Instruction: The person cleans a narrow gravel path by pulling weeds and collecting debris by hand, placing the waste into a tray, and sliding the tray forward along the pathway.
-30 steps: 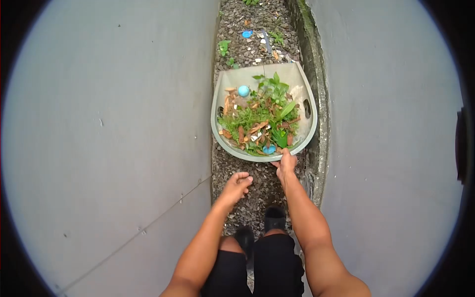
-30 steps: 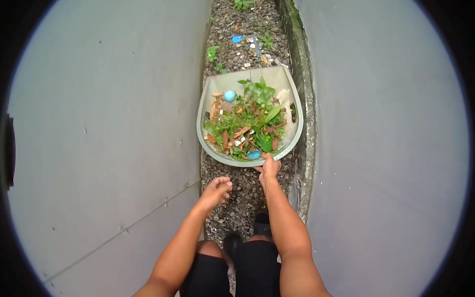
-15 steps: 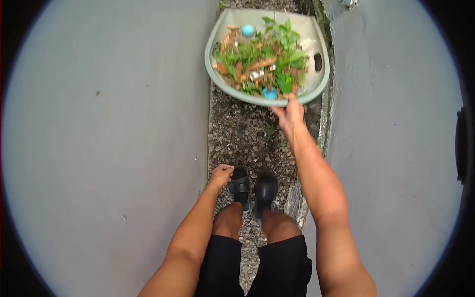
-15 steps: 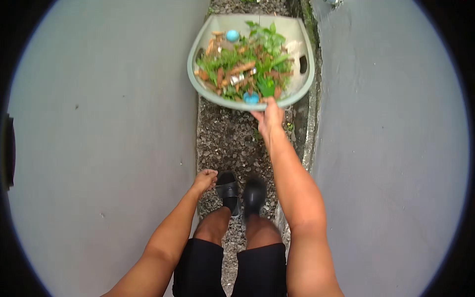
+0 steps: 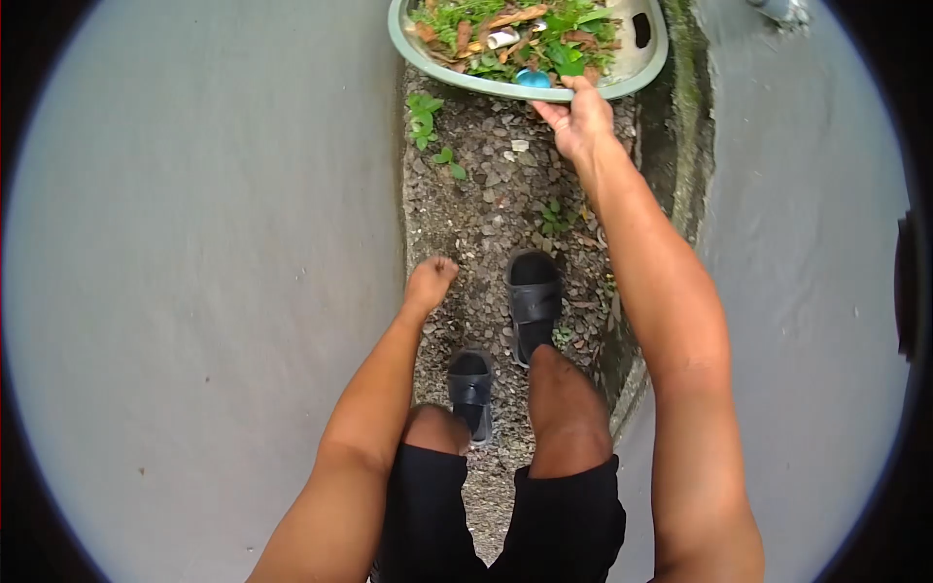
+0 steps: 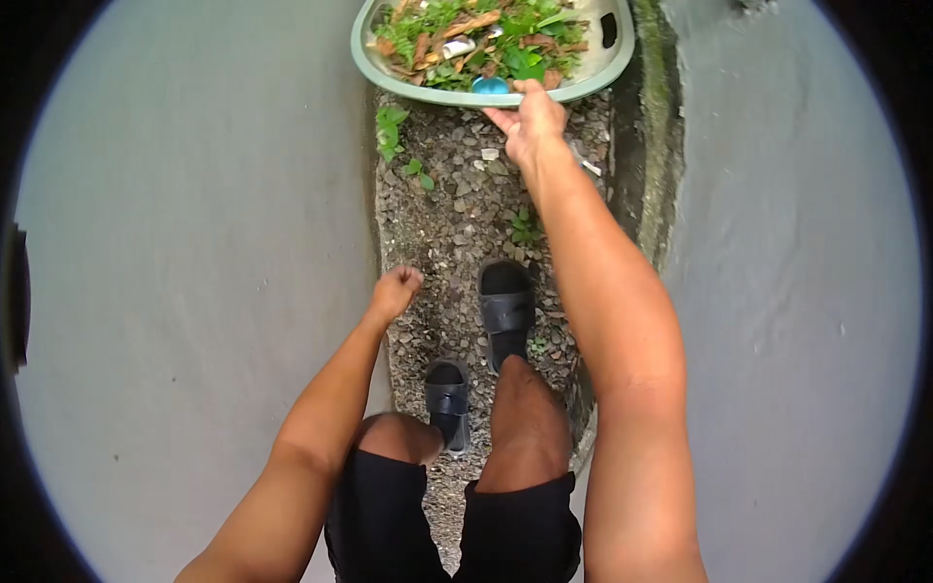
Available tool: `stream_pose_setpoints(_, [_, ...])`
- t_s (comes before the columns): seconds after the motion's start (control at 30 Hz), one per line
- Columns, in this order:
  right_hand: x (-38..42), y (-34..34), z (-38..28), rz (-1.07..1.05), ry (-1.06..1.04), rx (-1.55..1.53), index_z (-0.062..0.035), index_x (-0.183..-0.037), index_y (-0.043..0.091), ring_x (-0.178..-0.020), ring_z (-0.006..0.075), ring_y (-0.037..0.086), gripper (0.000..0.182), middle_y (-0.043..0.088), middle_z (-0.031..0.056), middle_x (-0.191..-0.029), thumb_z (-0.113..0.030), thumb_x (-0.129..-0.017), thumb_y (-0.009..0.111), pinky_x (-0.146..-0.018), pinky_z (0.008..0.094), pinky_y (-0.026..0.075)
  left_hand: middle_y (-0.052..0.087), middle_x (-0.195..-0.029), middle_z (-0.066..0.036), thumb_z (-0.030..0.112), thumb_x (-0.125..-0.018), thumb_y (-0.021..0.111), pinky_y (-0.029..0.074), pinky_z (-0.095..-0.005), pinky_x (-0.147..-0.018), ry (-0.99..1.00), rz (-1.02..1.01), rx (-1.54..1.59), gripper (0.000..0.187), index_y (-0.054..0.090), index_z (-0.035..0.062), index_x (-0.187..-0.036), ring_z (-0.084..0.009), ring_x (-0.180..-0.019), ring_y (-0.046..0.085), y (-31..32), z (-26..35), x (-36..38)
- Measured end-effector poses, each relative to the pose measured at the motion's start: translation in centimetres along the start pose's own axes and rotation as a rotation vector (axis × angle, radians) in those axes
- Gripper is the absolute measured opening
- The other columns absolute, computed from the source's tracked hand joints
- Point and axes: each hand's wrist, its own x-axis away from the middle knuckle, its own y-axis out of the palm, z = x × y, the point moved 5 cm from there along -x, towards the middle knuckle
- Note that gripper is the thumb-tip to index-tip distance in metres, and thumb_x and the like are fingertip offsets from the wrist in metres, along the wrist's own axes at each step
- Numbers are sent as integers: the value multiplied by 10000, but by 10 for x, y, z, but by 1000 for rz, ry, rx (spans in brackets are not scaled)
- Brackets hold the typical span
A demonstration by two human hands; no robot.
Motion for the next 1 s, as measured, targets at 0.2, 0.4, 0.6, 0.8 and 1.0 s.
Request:
stream_pose_setpoints(0.2, [-77, 14, 10, 5, -45, -1, 73, -1084, 451, -853, 330, 626, 285, 542, 193, -1020, -85, -869, 551, -707, 425, 599, 603, -1120, -134, 240, -840, 651, 488, -376, -815, 455, 377, -398, 289, 618, 66, -1068, -253, -1013, 583, -24, 120, -63])
stream_pose_setpoints(0.4, [-120, 6, 14, -150, -112, 64, 80, -1229, 385, -900, 355, 629, 474, 511, 262, -1149, -220, -913, 572, -731, 398, 598, 608, -1099, -198, 99, -841, 540, 516, -441, -792, 415, 287, -848, 169, 626, 40, -974, -357, -932, 621, -44, 145, -157])
stream_pose_setpoints(0.6, [-90, -42, 7, -233, -130, 732, -14, -1256, 449, -778, 192, 652, 481, 617, 129, -1030, -342, -921, 558, -604, 276, 567, 656, -847, -204, 81, -823, 496, 537, -428, -700, 659, 189, -1073, 176, 657, 36, -878, -361, -824, 656, -29, 129, -177])
stream_pose_setpoints(0.8, [-86, -115, 27, -57, -90, 619, -50, -1012, 568, -569, 90, 574, 252, 614, 43, -815, -278, -906, 580, -410, 224, 452, 617, -756, -176, 62, -777, 566, 500, -419, -669, 1036, 256, -643, 40, 579, 27, -790, -347, -700, 607, -64, 180, -153])
stream_pose_setpoints(1.0, [-80, -157, 39, -25, -137, 1110, -79, -919, 620, -534, 127, 575, 215, 629, 34, -749, -288, -872, 598, -470, 281, 436, 680, -916, -164, 150, -847, 522, 536, -405, -717, 609, 218, -1306, 179, 686, 81, -871, -325, -871, 663, -82, 182, -203])
